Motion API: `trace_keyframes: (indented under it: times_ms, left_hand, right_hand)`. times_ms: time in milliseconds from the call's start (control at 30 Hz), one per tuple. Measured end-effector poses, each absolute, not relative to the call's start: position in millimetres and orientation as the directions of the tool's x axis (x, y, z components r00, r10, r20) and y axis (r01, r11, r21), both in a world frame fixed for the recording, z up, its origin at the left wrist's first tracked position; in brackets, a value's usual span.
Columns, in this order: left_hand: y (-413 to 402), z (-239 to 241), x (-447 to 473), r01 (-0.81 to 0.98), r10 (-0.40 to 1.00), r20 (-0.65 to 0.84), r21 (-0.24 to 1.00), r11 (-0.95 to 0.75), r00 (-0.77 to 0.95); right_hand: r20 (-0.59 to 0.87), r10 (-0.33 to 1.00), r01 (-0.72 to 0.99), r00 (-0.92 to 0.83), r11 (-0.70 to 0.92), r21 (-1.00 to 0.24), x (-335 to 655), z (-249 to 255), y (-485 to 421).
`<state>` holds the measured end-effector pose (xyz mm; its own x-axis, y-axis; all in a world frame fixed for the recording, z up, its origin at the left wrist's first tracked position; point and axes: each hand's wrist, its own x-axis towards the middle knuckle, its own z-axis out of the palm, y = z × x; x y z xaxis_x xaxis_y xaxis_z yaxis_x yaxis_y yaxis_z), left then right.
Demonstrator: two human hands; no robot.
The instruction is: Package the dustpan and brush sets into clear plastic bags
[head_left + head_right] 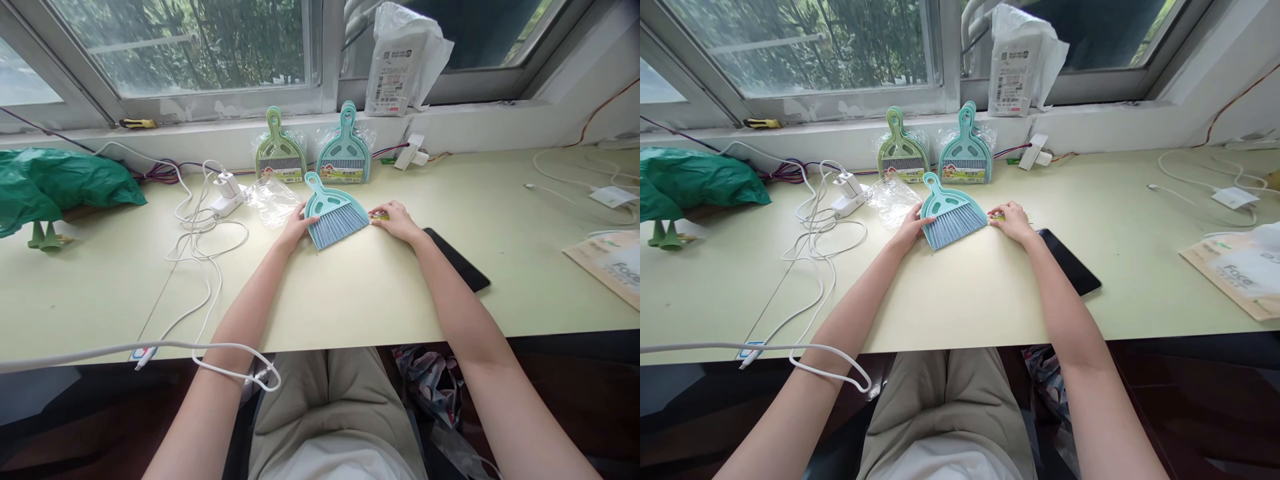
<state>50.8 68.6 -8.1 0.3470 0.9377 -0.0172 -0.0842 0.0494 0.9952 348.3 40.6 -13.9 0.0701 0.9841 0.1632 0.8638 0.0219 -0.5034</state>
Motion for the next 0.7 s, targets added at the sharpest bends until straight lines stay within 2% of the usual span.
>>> trace_keyframes:
  times_ms: [167, 500, 700]
  left_hand:
    - [70.7, -10.8, 50.4, -0.077, 0.938, -0.016, 0.996, 0.045, 0.346]
    - [69.3, -8.8, 50.2, -0.063, 0.936, -0.023, 0.997, 0.048, 0.35]
    - [70.0, -10.7, 50.4, -0.069, 0.929, -0.007, 0.997, 0.035, 0.369]
  right_hand:
    - [0.154, 0.981, 0.873, 0.114, -0.025, -0.486, 349.7, -14.3, 40.7]
    - [0.291, 0.945, 0.922, 0.147, -0.025, -0.386, 354.6, -20.7, 43.8]
    - [0.333, 0.905, 0.881, 0.266, -0.088, -0.465, 356.4, -14.4, 43.9]
